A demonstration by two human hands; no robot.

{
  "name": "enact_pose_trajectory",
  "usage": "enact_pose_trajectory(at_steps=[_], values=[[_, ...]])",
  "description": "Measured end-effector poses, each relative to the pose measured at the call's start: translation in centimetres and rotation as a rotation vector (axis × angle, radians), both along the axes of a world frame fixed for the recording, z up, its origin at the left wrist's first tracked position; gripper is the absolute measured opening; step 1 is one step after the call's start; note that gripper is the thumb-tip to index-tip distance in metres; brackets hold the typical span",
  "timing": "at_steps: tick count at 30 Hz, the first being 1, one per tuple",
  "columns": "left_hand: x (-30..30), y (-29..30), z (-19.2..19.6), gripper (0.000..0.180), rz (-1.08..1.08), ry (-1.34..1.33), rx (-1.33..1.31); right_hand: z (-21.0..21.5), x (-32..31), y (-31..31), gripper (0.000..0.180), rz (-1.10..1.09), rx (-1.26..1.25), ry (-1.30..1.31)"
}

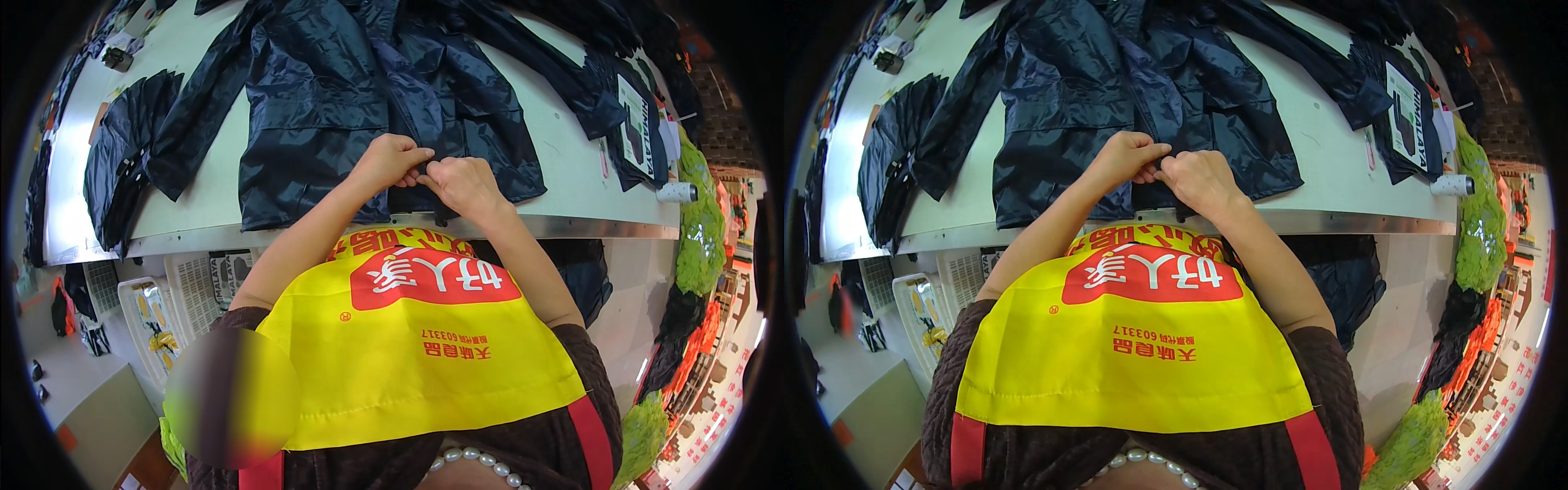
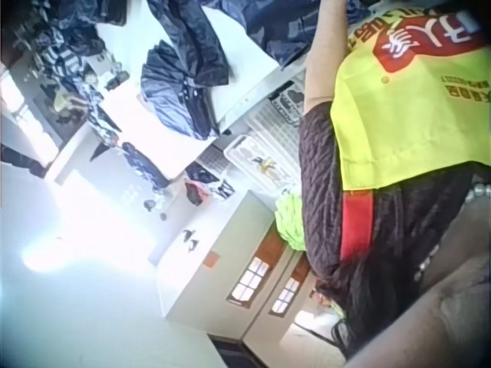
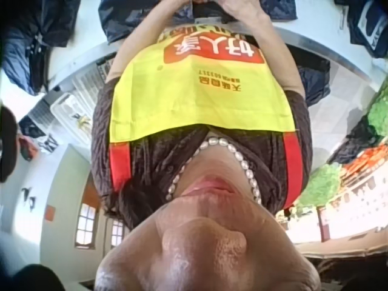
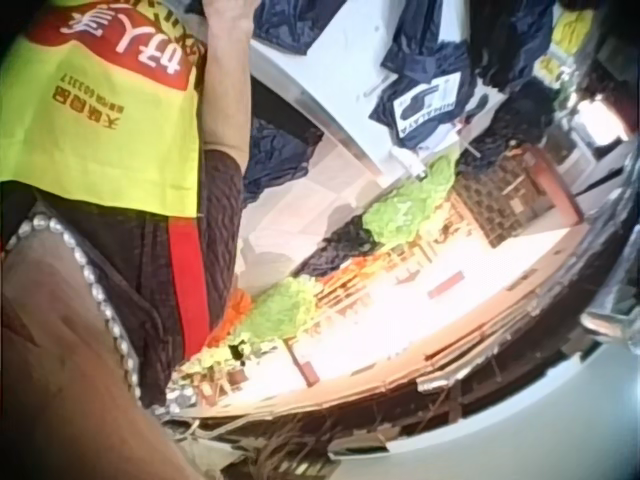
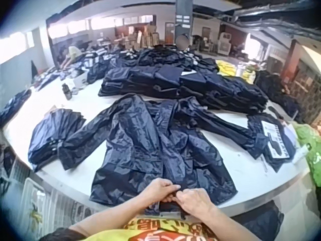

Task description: The person folds a black jacket on a table, places a Himalaya-branded packet inside, and folds the jacket again. They then cut a strap from the jacket with scissors and continue folding the jacket into a compact bundle.

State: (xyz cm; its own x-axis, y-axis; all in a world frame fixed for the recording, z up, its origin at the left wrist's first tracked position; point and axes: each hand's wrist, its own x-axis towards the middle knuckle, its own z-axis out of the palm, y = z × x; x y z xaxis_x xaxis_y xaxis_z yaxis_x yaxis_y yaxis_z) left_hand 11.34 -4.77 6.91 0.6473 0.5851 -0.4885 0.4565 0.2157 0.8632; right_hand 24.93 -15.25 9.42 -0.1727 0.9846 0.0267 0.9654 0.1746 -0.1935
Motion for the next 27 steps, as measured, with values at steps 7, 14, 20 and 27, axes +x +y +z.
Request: enact_pose_trajectory(at_steps=[7,14,20,27], values=[[2.5,1.3,1.3,0.031,0.277,-0.285,-0.065,1.0,-5.4,-2.1,0.033,-0.022,-0.414,0.440],[3.3,2.0,4.2,0.028,0.194,-0.389,-0.090,-4.4,-3.6,-1.8,0.032,-0.454,-0.208,1.439],[3.0,0.6,3.3,0.029,-0.007,-0.167,0.601,-2.5,-0.4,-0.1,0.027,-0.599,-0.006,1.788],[2.1,0.2,2.9,0.031,-0.018,-0.152,0.554,-1.7,0.3,-0.3,0.026,-0.614,-0.129,1.674]])
